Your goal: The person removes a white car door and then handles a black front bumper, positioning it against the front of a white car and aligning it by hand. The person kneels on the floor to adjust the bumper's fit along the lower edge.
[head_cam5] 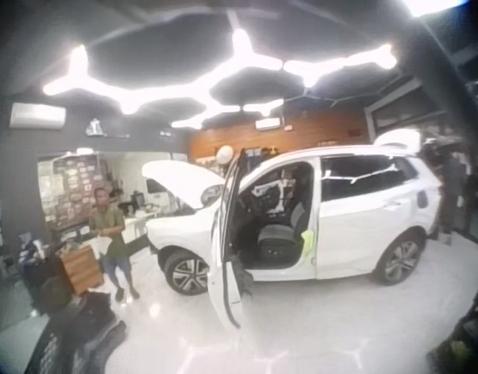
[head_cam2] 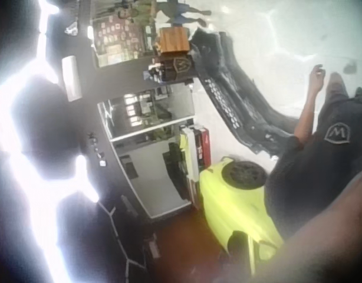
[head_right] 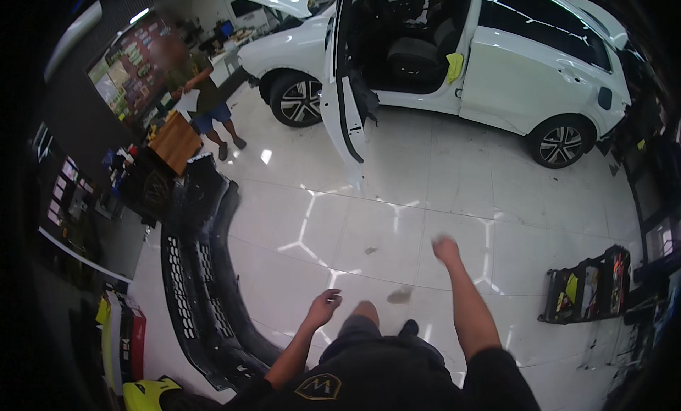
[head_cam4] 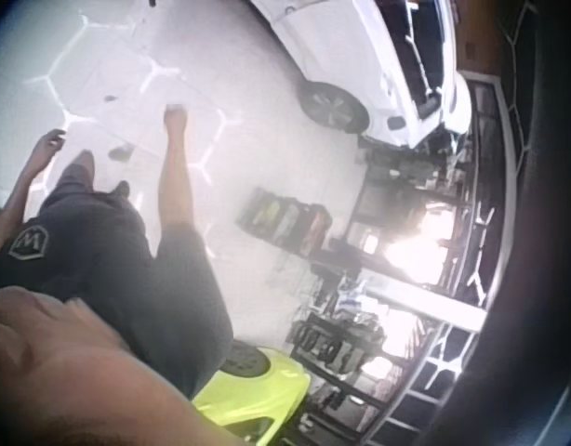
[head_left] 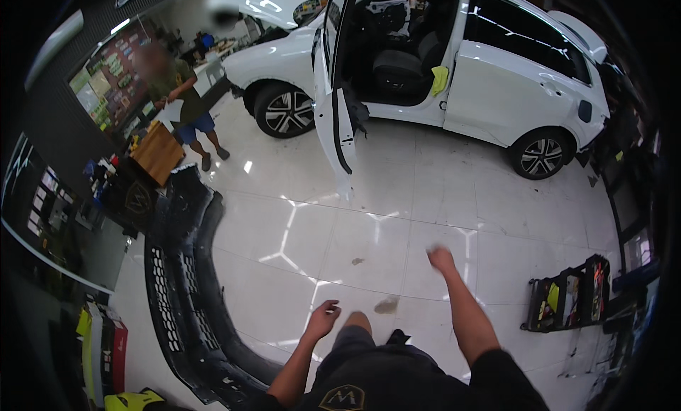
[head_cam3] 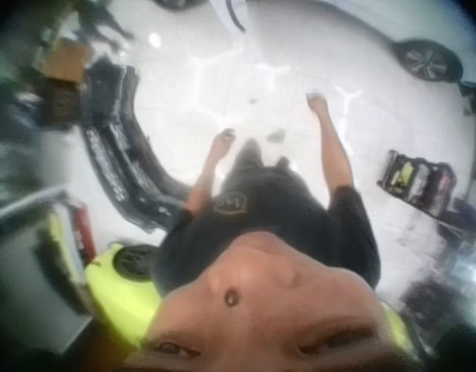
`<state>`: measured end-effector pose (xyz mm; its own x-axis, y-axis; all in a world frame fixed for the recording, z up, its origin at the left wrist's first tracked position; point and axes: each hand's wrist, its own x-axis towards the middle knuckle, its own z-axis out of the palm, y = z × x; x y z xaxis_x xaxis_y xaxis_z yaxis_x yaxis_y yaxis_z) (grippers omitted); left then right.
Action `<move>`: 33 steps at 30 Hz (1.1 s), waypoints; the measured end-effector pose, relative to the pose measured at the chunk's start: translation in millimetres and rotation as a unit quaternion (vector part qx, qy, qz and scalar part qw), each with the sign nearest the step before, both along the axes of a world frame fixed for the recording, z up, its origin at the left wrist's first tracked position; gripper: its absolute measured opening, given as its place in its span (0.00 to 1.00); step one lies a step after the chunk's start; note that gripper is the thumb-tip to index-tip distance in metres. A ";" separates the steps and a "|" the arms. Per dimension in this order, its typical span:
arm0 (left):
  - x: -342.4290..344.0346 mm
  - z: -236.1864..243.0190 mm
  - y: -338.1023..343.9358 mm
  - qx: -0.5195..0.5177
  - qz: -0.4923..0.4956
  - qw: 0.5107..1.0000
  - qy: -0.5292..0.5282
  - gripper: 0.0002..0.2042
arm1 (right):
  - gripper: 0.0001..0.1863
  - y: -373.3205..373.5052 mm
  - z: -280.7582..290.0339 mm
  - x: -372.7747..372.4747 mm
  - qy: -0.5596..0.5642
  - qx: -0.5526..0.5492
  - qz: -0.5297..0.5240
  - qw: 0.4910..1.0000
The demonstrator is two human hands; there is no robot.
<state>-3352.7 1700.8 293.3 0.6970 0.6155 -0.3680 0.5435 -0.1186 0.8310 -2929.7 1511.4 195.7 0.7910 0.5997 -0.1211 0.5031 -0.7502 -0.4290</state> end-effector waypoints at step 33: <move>527.9 117.7 322.5 0.182 0.189 0.957 -0.121 0.38 | 0.13 479.4 244.6 238.2 0.283 0.336 0.194 0.877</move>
